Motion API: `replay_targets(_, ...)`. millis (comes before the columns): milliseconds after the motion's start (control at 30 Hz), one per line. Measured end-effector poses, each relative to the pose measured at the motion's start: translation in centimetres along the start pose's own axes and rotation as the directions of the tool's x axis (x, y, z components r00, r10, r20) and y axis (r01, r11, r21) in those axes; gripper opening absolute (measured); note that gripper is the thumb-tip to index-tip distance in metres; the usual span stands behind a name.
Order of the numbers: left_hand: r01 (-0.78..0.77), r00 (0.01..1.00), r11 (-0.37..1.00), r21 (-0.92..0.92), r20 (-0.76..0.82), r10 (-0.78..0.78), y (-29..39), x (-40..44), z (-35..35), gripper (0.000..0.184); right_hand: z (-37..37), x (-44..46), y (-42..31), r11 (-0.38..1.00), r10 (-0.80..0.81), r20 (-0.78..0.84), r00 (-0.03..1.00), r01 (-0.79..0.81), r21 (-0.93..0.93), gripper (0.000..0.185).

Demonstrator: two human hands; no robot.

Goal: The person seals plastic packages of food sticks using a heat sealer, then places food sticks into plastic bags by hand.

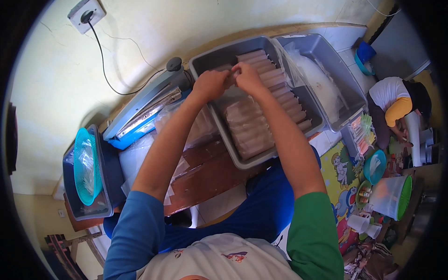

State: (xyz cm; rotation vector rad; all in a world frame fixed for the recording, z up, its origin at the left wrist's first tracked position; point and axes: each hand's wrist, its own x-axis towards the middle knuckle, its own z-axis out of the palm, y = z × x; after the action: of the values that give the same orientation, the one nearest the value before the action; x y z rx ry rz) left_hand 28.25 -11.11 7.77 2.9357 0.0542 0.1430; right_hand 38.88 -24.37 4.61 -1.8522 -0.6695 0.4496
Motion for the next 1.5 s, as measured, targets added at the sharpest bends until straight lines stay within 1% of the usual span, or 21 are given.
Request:
replay_targets(33, -0.014, 0.999, 0.998, -0.068, -0.03, 0.012, 0.0, -0.3, -0.3, 0.026, -0.1, -0.1, -0.3, 0.992, 0.022, -0.055, 0.998, -0.015, 0.124, 0.021)
replay_targets(67, -0.008, 1.0, 0.998, -0.066, -0.03, 0.006, 0.1, -0.9, -0.2, 0.026, -0.4, -0.7, -1.1, 0.992, 0.02, -0.049, 0.999, -0.014, 0.125, 0.021)
replay_targets(133, -0.122, 0.941, 0.902, -0.415, -0.336, -0.027, 0.5, -2.2, 0.4, 0.033, -1.6, -2.4, -3.6, 0.942, 0.103, -0.077, 0.992, -0.073, 0.328, 0.024)
replay_targets(167, -0.121, 0.94, 0.903, -0.412, -0.339, -0.029, 0.7, -2.9, 0.1, 0.033, -2.1, -3.2, -4.6, 0.942, 0.099, -0.075, 0.992, -0.069, 0.329, 0.024)
replay_targets(233, -0.175, 0.919, 0.7, -0.692, -0.369, -0.136, 1.4, -4.8, -0.6, 0.036, -2.6, -4.9, -6.2, 0.863, 0.119, -0.004, 0.993, -0.101, 0.495, 0.025)
replay_targets(567, -0.109, 0.937, 0.604, -0.79, -0.284, -0.203, 2.0, -15.6, -2.7, 0.029, 2.1, -11.4, -7.3, 0.767, 0.078, 0.157, 0.985, -0.16, 0.621, 0.023)
replay_targets(667, 0.011, 0.945, 0.562, -0.827, -0.176, -0.277, 1.5, -19.3, -2.4, 0.031, 4.2, -13.1, -7.6, 0.728, 0.082, 0.253, 0.964, -0.231, 0.645, 0.024)
replay_targets(733, 0.064, 0.941, 0.401, -0.914, -0.079, -0.329, 1.3, -21.7, -2.2, 0.033, 5.8, -14.2, -7.3, 0.694, 0.045, 0.344, 0.938, -0.277, 0.664, 0.034)
replay_targets(767, 0.066, 0.937, 0.403, -0.913, -0.082, -0.339, 1.2, -22.9, -2.1, 0.033, 6.9, -15.0, -7.1, 0.696, 0.04, 0.354, 0.935, -0.28, 0.662, 0.034)
replay_targets(833, 0.062, 0.913, 0.153, -0.986, -0.006, -0.409, 1.1, -25.2, -2.2, 0.034, 9.3, -16.6, -7.0, 0.669, -0.066, 0.383, 0.921, -0.244, 0.702, 0.04)
replay_targets(867, 0.062, 0.906, 0.154, -0.986, -0.009, -0.423, 1.0, -26.3, -1.9, 0.034, 10.1, -17.4, -7.4, 0.67, -0.071, 0.396, 0.915, -0.251, 0.699, 0.04)
replay_targets(933, 0.03, 0.888, 0.041, -0.999, 0.008, -0.46, 0.6, -28.3, -1.6, 0.034, 11.8, -18.9, -8.1, 0.807, -0.128, 0.532, 0.837, -0.224, 0.547, 0.038)
replay_targets(967, 0.027, 0.881, 0.043, -0.999, 0.003, -0.474, 0.6, -29.2, -1.7, 0.034, 12.8, -19.7, -8.2, 0.804, -0.081, 0.548, 0.832, -0.27, 0.529, 0.031)
replay_targets(1033, 0.13, 0.883, 0.226, -0.965, 0.009, -0.47, 0.5, -30.9, -2.1, 0.032, 14.3, -20.5, -7.8, 0.818, -0.066, 0.568, 0.82, -0.281, 0.501, 0.031)
replay_targets(1067, 0.129, 0.875, 0.225, -0.966, 0.004, -0.484, 0.4, -31.6, -2.6, 0.032, 15.0, -20.8, -7.6, 0.83, -0.044, 0.574, 0.818, -0.29, 0.477, 0.03)
replay_targets(1100, 0.188, 0.881, 0.319, -0.929, 0.016, -0.473, 0.2, -32.4, -3.3, 0.027, 15.7, -21.1, -7.3, 0.833, -0.048, 0.585, 0.81, -0.291, 0.471, 0.03)
replay_targets(1133, 0.245, 0.885, 0.409, -0.879, 0.03, -0.465, -0.2, -33.2, -3.8, 0.023, 16.3, -21.3, -7.1, 0.844, -0.076, 0.548, 0.833, -0.239, 0.48, 0.031)
replay_targets(1167, 0.247, 0.878, 0.403, -0.881, 0.027, -0.479, -0.9, -34.0, -3.7, 0.023, 16.8, -21.6, -6.9, 0.853, -0.102, 0.511, 0.854, -0.188, 0.486, 0.032)
replay_targets(1233, 0.229, 0.899, 0.646, -0.728, -0.096, -0.427, -2.8, -36.0, -3.2, 0.016, 17.4, -22.1, -6.9, 0.849, -0.081, 0.514, 0.854, -0.211, 0.485, 0.03)
replay_targets(1400, 0.353, 0.913, 0.772, -0.528, 0.014, -0.408, -4.5, -39.9, -1.8, 0.023, 18.0, -22.3, -6.6, 0.884, 0.036, 0.589, 0.807, -0.301, 0.358, 0.021)
replay_targets(1500, 0.396, 0.918, 0.876, -0.276, 0.094, -0.386, -3.6, -40.5, -0.6, 0.031, 18.8, -22.5, -5.6, 0.9, 0.036, 0.581, 0.813, -0.279, 0.334, 0.019)
